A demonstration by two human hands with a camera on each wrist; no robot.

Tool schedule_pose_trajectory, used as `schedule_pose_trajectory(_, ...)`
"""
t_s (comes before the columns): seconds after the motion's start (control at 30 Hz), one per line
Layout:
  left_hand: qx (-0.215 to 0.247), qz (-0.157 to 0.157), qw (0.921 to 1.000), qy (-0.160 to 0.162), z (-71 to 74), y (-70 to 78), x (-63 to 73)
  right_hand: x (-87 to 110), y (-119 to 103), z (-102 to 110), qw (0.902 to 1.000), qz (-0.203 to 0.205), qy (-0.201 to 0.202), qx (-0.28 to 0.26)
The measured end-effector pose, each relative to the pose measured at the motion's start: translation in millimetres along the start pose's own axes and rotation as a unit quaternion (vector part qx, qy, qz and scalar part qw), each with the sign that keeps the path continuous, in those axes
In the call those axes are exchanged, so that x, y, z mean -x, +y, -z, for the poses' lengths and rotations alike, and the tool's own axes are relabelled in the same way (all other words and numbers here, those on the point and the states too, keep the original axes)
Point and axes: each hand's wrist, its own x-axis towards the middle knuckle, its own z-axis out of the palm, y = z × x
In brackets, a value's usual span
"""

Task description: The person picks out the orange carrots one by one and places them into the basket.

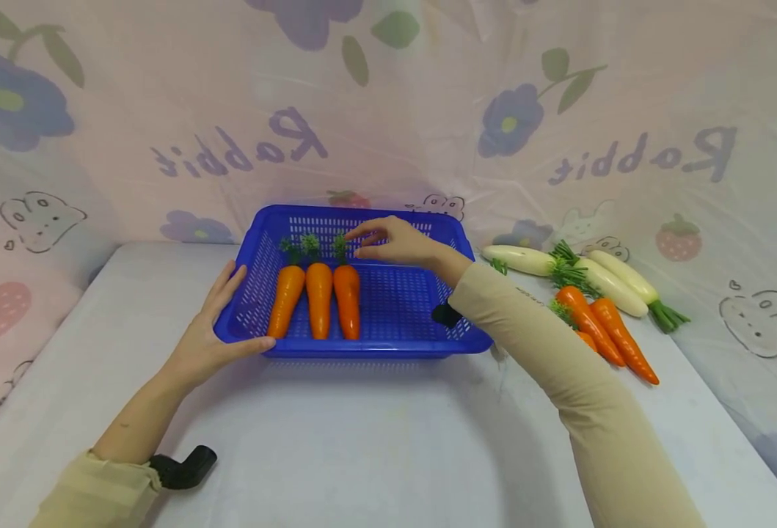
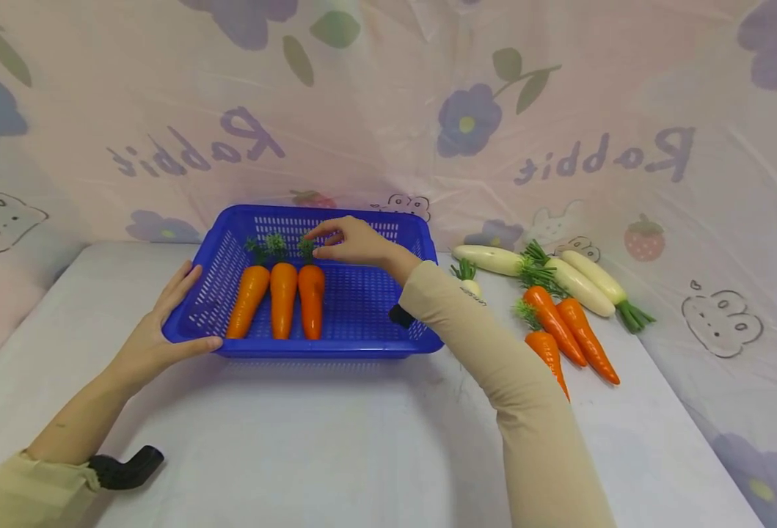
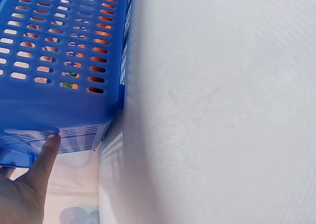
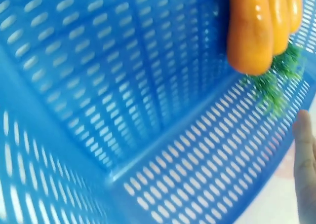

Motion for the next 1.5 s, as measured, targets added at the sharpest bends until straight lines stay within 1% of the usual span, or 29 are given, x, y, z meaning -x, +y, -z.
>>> schedule_pose_trajectory(0.23, 0.000, 0.000, 1.0000, -0.002, -1.0, -0.1, -0.5, 14.2, -8.8, 17.5, 0.9976, 0.014, 0.057, -0.035)
schedule_pose_trajectory(0.4, -0.002, -0.001, 1.0000, -0.002, 0.0, -0.4, -0.3, 21.4, -12.6, 27.6, 0.9907, 0.036, 0.112, -0.068)
schedule_pose_trajectory(0.53, -0.006, 0.001, 1.0000, -0.001, 1.9, -0.2, 0.4, 29.0, -16.4, 34.9, 0.9860, 0.045, 0.144, -0.070)
schedule_pose_trajectory(0.77, -0.008, 0.002, 1.0000, -0.004, 3.1, 0.1, 0.2, 43.1, -19.8, 43.4, 0.9818, 0.058, 0.167, -0.070)
schedule_pose_trajectory(0.83, -0.006, 0.000, 1.0000, -0.003, 2.8, 0.2, 0.1, 46.9, -20.1, 45.6, 0.9812, 0.056, 0.172, -0.067)
schedule_pose_trajectory(0.97, 0.001, -0.009, 1.0000, -0.001, 1.4, 0.3, 0.3, 54.2, -17.4, 50.9, 0.9798, 0.056, 0.180, -0.066)
schedule_pose_trajectory(1.1, 0.004, -0.011, 0.9999, 0.000, 0.4, -0.5, -0.1, 63.7, -9.6, 57.1, 0.9779, 0.060, 0.187, -0.072)
schedule_pose_trajectory(1.37, 0.004, -0.005, 1.0000, -0.004, 1.2, -1.7, -0.8, 88.3, 3.1, 65.9, 0.9768, 0.027, 0.206, -0.053)
schedule_pose_trajectory(1.5, 0.006, -0.003, 1.0000, -0.006, 1.4, -2.2, -0.3, 97.6, 7.2, 67.7, 0.9749, 0.016, 0.215, -0.057)
